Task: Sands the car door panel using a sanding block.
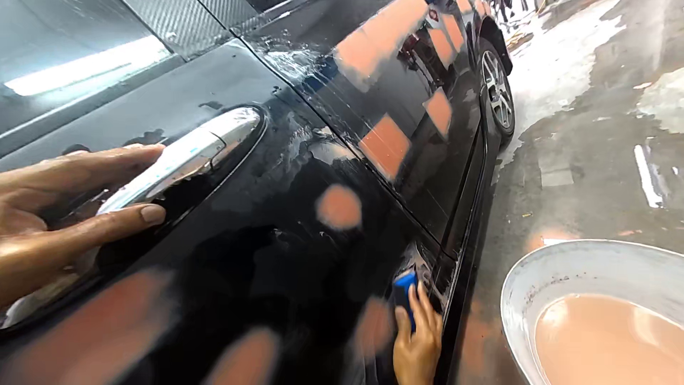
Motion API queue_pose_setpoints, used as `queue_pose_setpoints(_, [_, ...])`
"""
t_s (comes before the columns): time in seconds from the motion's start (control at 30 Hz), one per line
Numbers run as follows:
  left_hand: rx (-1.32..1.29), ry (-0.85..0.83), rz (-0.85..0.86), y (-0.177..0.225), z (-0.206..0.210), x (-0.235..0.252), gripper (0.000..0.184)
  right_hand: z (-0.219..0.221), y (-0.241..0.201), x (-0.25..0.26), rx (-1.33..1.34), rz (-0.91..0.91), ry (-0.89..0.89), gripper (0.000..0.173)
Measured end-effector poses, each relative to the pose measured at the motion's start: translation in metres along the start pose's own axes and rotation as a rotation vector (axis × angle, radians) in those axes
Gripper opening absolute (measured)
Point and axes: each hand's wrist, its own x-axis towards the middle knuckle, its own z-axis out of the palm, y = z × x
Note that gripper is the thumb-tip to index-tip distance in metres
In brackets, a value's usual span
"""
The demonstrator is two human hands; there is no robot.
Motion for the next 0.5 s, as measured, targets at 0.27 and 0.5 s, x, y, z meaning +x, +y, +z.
queue_pose_setpoints(0.27, [0.011, 0.006, -0.023, 0.004, 0.001, -0.001, 0.06, -0.009, -0.006, -0.022, 0.028, -0.016, -0.064, 0.037])
queue_pose_setpoints(0.5, [0.035, 0.02, -0.021, 0.011, 0.0, -0.003, 0.06, -0.015, -0.007, -0.039, 0.038, -0.002, -0.105, 0.037])
